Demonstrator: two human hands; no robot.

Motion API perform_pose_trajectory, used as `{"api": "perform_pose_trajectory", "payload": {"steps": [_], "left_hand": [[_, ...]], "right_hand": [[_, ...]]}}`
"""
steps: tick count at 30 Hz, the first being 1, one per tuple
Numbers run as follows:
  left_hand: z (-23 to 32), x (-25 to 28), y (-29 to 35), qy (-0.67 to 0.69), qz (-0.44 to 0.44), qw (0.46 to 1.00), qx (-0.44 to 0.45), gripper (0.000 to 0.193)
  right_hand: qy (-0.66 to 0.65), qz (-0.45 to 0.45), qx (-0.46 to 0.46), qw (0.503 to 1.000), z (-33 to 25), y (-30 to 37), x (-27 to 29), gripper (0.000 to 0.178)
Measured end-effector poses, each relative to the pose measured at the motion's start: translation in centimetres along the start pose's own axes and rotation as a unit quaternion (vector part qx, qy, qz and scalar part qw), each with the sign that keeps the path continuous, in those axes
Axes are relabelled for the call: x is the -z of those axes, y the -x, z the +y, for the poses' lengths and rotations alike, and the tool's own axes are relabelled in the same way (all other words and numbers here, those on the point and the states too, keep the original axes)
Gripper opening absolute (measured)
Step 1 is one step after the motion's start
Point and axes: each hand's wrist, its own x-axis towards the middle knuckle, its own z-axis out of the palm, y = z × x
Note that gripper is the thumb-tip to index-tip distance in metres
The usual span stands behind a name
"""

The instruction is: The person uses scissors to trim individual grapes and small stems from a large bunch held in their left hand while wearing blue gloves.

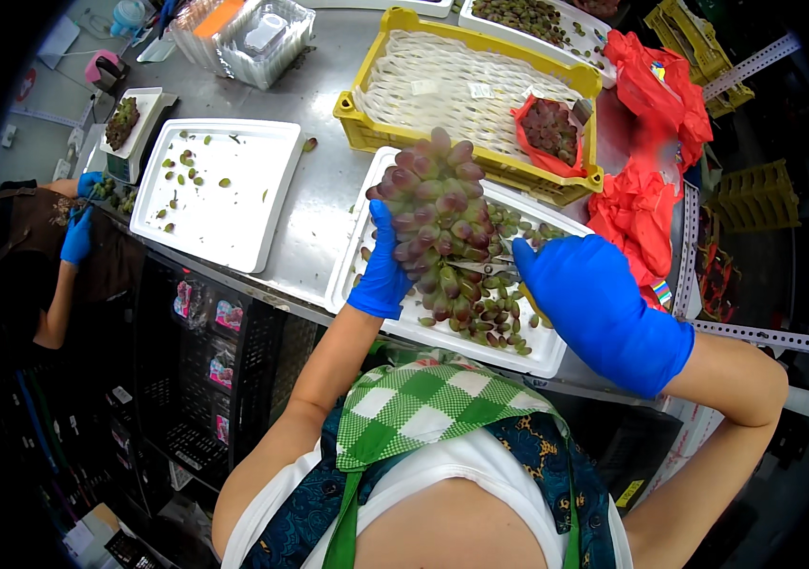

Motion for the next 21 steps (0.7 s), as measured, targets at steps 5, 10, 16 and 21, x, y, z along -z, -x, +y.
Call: {"api": "perform_pose_trajectory", "payload": {"steps": [5, 10, 16, 21], "left_hand": [[0.1, -0.1, -0.1, -0.014, 0.011, 1.0, -0.021, 0.078], [0.0, 0.2, -0.7, 0.077, -0.015, 0.994, -0.075, 0.078], [0.4, 2.1, -1.0, 0.161, -0.09, 0.978, -0.095, 0.053], [1.6, 2.0, -0.4, 0.364, -0.185, 0.912, 0.039, 0.058]], "right_hand": [[-0.087, 0.051, -0.041, 0.994, 0.4, 0.1, -0.7, 0.011], [-0.106, 0.027, -0.049, 0.993, 0.5, 0.4, -0.3, 0.012], [-0.264, 0.042, -0.044, 0.963, 1.2, 1.3, 1.1, 0.041], [-0.323, 0.026, -0.063, 0.944, 0.1, 2.3, -0.6, 0.056]]}}
